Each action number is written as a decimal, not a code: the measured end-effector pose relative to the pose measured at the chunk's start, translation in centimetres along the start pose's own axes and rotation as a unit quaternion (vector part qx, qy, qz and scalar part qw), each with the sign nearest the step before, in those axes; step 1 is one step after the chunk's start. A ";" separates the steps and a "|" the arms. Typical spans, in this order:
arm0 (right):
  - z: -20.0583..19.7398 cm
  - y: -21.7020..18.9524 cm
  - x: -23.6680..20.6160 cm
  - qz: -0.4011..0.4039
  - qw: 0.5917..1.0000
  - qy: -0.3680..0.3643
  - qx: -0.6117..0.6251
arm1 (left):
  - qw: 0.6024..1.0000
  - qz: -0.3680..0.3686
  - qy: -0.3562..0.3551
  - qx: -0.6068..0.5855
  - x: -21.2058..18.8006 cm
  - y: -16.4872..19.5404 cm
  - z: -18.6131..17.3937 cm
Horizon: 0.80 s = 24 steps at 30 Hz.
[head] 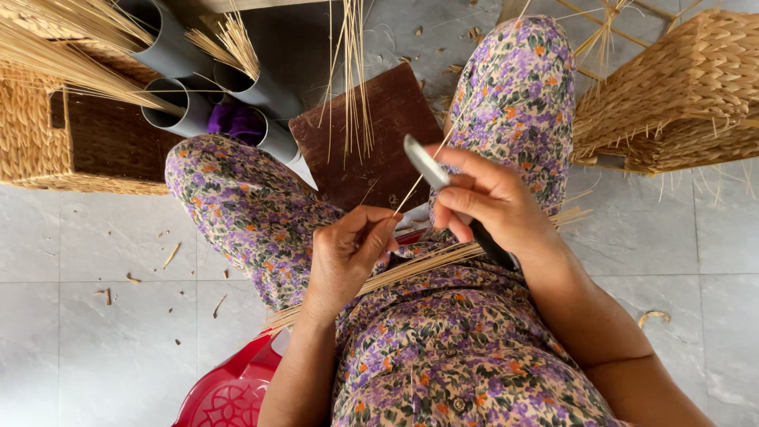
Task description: The person sits on a low chair and splits thin bamboo strips with a small knife, working on their lap. They peel thin slivers off each strip, set finished slivers aside, and gather the processed strips across their legs.
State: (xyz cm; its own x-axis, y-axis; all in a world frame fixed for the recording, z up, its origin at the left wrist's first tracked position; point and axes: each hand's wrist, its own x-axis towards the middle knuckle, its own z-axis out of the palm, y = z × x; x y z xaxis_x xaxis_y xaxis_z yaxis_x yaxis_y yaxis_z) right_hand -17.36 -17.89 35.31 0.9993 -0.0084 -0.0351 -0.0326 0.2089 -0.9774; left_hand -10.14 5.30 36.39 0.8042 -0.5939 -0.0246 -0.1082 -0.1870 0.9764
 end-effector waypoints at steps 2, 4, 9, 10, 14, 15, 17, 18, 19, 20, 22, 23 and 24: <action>1.1 0.6 -0.1 0.000 0.999 -0.024 -0.043 | 1.000 -0.002 -0.001 0.007 -0.7 0.2 -0.4; 2.4 1.3 -0.9 0.031 0.998 -0.045 -0.028 | 1.000 0.004 0.000 0.016 -1.3 0.4 -0.5; 1.9 1.3 -0.4 0.050 0.998 -0.029 -0.023 | 1.000 0.013 0.011 0.021 -1.3 1.3 -0.8; 1.0 1.0 -0.2 0.032 0.999 -0.003 -0.025 | 1.000 0.012 0.012 0.026 -1.2 1.3 -0.9; -2.4 -0.9 0.8 -0.084 0.993 0.072 0.026 | 1.000 0.019 0.004 0.016 -1.0 1.3 -1.3; -3.2 -1.5 0.8 -0.094 0.991 0.087 0.032 | 1.000 0.017 0.003 0.018 -1.0 1.3 -1.2; -3.8 -2.3 0.7 -0.086 0.991 0.104 0.018 | 1.000 0.013 0.004 0.019 -0.7 1.3 -0.9; -3.6 -2.4 0.6 -0.068 0.992 0.107 -0.001 | 1.000 0.013 0.007 0.020 -0.5 1.2 -0.8; -3.1 -2.3 0.5 -0.051 0.992 0.110 -0.020 | 1.000 0.012 0.009 0.020 -0.3 1.2 -0.6; -2.6 -2.1 0.5 -0.039 0.997 0.048 -0.043 | 1.000 0.009 0.009 0.017 -0.1 1.3 -0.3; -0.8 -1.0 0.5 0.006 0.995 -0.048 -0.089 | 1.000 0.005 0.010 0.011 0.1 1.3 0.1; 0.2 -0.4 0.6 0.040 0.990 -0.083 -0.111 | 1.000 0.007 0.009 0.014 0.3 1.3 0.3; 0.6 0.0 0.6 0.052 0.989 -0.085 -0.111 | 1.000 0.008 0.009 0.018 0.4 1.3 0.6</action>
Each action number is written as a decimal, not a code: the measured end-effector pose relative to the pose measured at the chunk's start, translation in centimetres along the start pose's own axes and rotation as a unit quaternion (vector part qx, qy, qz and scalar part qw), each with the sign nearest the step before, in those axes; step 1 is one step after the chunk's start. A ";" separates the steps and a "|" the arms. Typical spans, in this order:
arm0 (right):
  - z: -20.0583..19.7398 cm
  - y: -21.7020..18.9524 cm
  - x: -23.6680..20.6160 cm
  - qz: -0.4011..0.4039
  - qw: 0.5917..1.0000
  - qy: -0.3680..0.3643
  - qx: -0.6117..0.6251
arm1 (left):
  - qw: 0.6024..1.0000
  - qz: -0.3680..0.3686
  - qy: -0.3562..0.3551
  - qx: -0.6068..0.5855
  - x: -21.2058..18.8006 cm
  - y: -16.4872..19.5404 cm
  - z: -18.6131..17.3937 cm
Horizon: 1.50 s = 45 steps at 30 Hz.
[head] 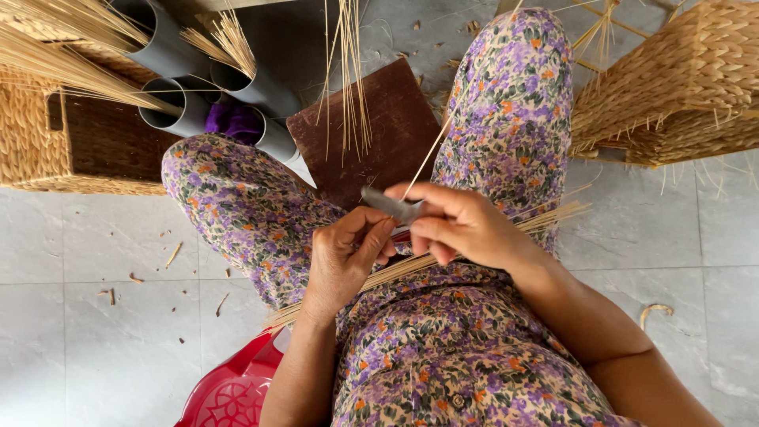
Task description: The person sits on a low chair and splits thin bamboo strips with a small knife, working on their lap. They peel thin slivers off each strip, set finished slivers aside, and gather the processed strips across their legs.
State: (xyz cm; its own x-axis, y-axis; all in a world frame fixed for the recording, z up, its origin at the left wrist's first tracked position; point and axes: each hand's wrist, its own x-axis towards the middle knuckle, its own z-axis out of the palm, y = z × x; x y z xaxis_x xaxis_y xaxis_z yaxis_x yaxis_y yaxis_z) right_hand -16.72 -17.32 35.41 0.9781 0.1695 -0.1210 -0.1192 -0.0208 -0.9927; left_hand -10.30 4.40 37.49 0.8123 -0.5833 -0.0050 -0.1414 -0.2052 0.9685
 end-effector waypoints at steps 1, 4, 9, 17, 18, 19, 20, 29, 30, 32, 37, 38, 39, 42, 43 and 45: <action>0.2 0.2 0.1 0.012 1.000 -0.003 0.000 | 1.000 0.001 0.000 0.003 0.1 0.0 0.2; -1.7 0.5 0.1 0.002 0.998 0.053 0.020 | 1.000 -0.016 0.005 0.013 -0.1 0.0 0.4; -7.1 -0.8 -1.0 -0.100 0.969 0.196 0.117 | 0.999 -0.026 -0.010 -0.039 0.3 -0.1 1.3; -1.0 -0.8 0.9 0.019 0.999 0.016 0.044 | 0.996 -0.056 -0.025 -0.064 1.0 -0.7 -0.4; -0.3 -0.5 1.3 0.039 0.997 -0.007 0.061 | 0.996 -0.059 -0.025 -0.064 1.1 -0.9 -0.5; -0.1 -0.2 1.6 0.029 0.998 0.000 0.058 | 0.996 -0.061 -0.025 -0.064 1.1 -1.1 -0.5; -0.1 0.2 1.9 0.018 0.998 0.008 0.053 | 0.995 -0.065 -0.029 -0.067 1.1 -1.3 -0.6; -7.2 -0.2 0.5 -0.113 0.963 0.205 0.136 | 0.988 -0.081 -0.061 -0.114 0.4 -2.6 0.1; -7.3 -0.4 0.2 -0.111 0.964 0.207 0.126 | 0.988 -0.086 -0.054 -0.114 0.4 -2.5 0.3; -6.8 -0.6 -0.1 -0.106 0.966 0.209 0.107 | 0.989 -0.088 -0.038 -0.114 0.6 -2.4 0.5; -2.1 0.6 0.3 0.019 0.999 0.008 0.040 | 0.994 -0.073 0.003 -0.075 1.4 -1.9 1.6; -1.6 1.0 0.3 0.025 0.999 0.004 0.048 | 0.996 -0.064 0.008 -0.058 1.3 -1.8 1.8; -1.1 1.4 0.3 0.031 0.998 0.000 0.055 | 0.998 -0.053 0.013 -0.042 1.2 -1.7 2.1; -2.0 2.4 0.8 0.006 0.999 0.016 0.046 | 0.999 -0.029 0.017 0.008 1.3 -1.7 2.4; -2.7 2.5 0.9 -0.010 0.999 0.026 0.039 | 0.999 -0.021 0.017 0.024 1.3 -1.7 2.3; -4.5 2.6 0.4 -0.022 0.995 0.095 0.037 | 1.000 -0.022 0.009 0.002 1.1 -1.8 2.3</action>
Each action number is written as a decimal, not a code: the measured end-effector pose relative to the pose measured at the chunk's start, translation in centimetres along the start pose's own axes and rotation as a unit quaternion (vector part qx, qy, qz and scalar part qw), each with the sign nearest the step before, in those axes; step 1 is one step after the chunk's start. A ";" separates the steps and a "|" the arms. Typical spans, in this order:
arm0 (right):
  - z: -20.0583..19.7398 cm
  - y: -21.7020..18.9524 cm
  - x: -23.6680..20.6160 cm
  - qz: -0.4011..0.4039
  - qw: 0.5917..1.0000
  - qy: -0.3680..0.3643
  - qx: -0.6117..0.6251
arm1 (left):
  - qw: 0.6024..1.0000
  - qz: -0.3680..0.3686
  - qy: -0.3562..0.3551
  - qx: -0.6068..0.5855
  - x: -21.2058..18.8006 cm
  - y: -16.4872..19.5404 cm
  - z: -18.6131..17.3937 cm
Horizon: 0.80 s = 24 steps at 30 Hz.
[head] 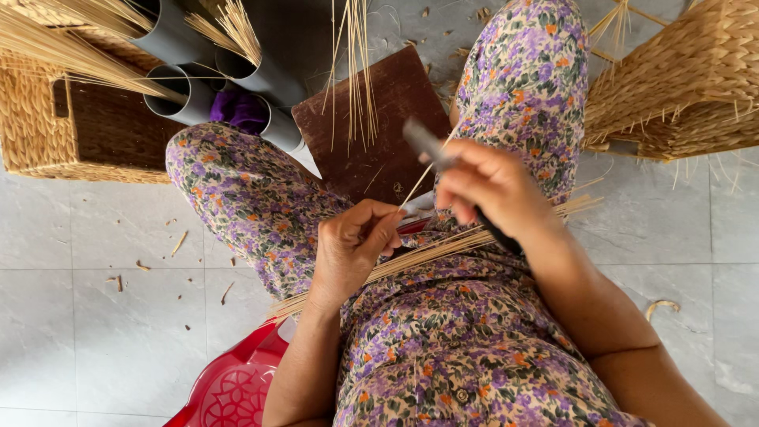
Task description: The person sits on a low chair and splits thin bamboo strips with a small knife, working on their lap. They peel thin slivers off each strip, set finished slivers aside, and gather the processed strips across their legs.
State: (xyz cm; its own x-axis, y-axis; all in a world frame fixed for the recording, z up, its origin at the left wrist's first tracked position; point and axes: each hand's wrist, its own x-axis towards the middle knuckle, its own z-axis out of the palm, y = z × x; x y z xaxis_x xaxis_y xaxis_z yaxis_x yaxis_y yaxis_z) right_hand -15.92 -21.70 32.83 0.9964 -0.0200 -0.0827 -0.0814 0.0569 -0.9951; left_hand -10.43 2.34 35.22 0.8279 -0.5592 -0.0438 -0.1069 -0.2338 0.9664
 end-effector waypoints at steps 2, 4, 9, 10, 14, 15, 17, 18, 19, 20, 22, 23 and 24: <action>-1.7 -0.6 0.1 -0.038 0.998 0.049 0.011 | 1.000 -0.006 -0.005 -0.015 -0.1 0.0 -0.2; -3.0 -1.4 0.4 -0.101 0.991 0.080 0.036 | 1.000 -0.018 -0.011 -0.023 -0.1 0.0 -0.2; -0.7 -1.5 -0.5 -0.013 0.999 -0.018 0.022 | 0.999 -0.028 -0.016 -0.028 0.5 0.1 0.1; -0.1 -1.1 -0.6 0.006 0.998 -0.067 0.015 | 0.999 -0.027 -0.017 -0.032 0.7 0.1 0.3; -1.2 0.3 -0.5 0.020 0.998 -0.053 0.030 | 0.999 -0.023 -0.028 -0.014 1.1 0.1 2.0; -2.8 0.2 -0.6 0.021 0.999 -0.024 0.037 | 0.999 -0.024 -0.028 -0.023 1.2 0.1 2.6; -5.9 0.1 -0.4 -0.005 0.997 0.047 0.057 | 0.999 -0.021 -0.016 -0.033 1.9 0.2 3.4; -7.1 -0.1 -1.0 -0.031 0.993 0.091 0.071 | 0.999 -0.017 -0.004 -0.034 1.6 0.4 3.9; -8.4 -0.3 -1.4 -0.057 0.986 0.133 0.085 | 0.999 -0.012 0.008 -0.035 1.8 0.6 4.3; -9.4 -0.6 -2.1 -0.061 0.983 0.136 0.106 | 1.000 -0.007 0.024 -0.007 2.4 0.8 4.7; -10.6 -1.1 -3.6 -0.066 0.977 0.139 0.151 | 0.997 0.000 0.060 0.049 4.0 1.1 5.1; -10.7 -1.2 -4.2 -0.061 0.977 0.141 0.147 | 0.996 -0.008 0.067 0.056 5.0 1.3 5.2; -10.5 -1.4 -4.8 -0.055 0.978 0.142 0.144 | 0.995 -0.016 0.074 0.062 5.9 1.6 5.0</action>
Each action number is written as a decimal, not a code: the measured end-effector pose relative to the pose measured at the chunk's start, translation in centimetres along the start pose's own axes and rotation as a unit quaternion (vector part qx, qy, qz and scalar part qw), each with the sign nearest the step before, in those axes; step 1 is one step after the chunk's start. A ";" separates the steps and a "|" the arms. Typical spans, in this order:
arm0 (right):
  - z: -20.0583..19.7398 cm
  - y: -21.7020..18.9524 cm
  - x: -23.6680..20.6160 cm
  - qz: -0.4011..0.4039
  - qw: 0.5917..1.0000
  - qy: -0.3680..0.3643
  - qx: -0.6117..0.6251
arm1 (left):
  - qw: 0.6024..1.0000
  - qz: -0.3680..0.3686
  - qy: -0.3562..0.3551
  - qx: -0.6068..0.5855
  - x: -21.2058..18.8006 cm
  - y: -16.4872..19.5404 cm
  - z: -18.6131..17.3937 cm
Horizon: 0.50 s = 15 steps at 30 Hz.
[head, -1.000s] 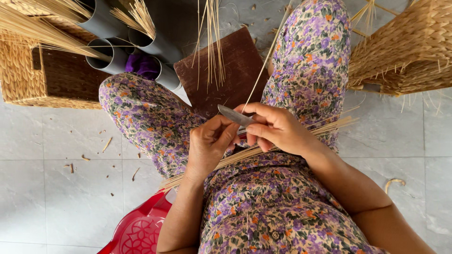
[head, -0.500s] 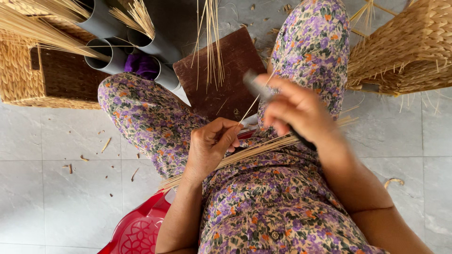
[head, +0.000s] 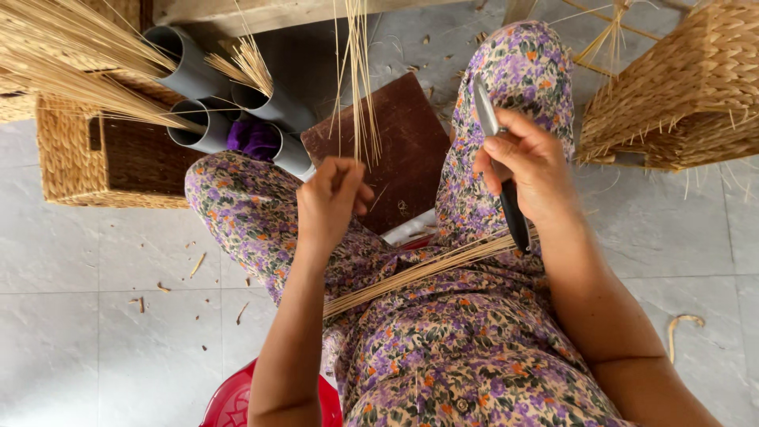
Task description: The person sits on a low chair and splits thin bamboo strips with a small knife, working on their lap. They peel thin slivers off each strip, set finished slivers aside, and gather the processed strips across their legs.
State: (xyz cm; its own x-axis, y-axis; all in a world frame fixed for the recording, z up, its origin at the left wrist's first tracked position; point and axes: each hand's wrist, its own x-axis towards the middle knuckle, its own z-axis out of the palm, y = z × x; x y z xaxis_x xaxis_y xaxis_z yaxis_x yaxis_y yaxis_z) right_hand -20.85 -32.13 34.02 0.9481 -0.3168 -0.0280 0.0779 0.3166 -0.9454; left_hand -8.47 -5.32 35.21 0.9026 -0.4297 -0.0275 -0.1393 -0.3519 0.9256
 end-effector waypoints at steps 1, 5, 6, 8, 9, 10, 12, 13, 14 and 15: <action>0.2 -0.1 -0.3 0.003 1.000 0.001 -0.004 | 1.000 -0.007 0.007 0.007 1.1 0.2 -0.1; 0.8 -1.8 -1.2 -0.008 1.000 -0.001 0.007 | 0.998 -0.032 0.012 0.056 5.3 1.3 -0.5; 1.1 -2.3 -1.3 -0.005 1.000 0.001 0.006 | 0.997 -0.040 0.014 0.064 6.3 1.5 -0.6; 1.7 -3.3 -1.5 -0.004 1.000 0.002 0.004 | 0.993 -0.060 0.017 0.102 8.1 1.7 -0.8; 2.1 -3.8 -1.4 -0.005 1.000 0.001 0.004 | 0.988 -0.074 0.019 0.133 9.0 1.6 -1.0; 2.5 -4.2 -1.3 -0.005 1.000 0.000 0.003 | 0.983 -0.088 0.022 0.163 9.7 1.3 -1.1; 3.1 -5.0 -0.8 -0.005 1.000 0.003 -0.002 | 0.977 -0.108 0.016 0.184 10.8 0.4 -1.4; 3.2 -5.0 -0.9 -0.006 1.000 0.004 -0.004 | 0.974 -0.118 0.012 0.195 11.0 -0.4 -1.3; 3.3 -5.3 -0.7 -0.005 1.000 0.001 -0.003 | 0.967 -0.110 0.007 0.229 11.5 -0.9 -1.3; 3.3 -5.4 -0.6 -0.003 1.000 -0.002 -0.002 | 0.960 -0.102 0.001 0.263 11.8 -1.2 -1.3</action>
State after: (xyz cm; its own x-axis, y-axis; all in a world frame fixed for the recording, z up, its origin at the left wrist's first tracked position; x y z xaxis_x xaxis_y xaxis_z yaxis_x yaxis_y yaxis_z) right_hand -20.83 -30.70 40.24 0.9489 -0.3148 -0.0209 0.0822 0.3106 -0.9470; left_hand 2.90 -8.92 34.30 0.9339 -0.3052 -0.1862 -0.1449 -0.7992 0.5834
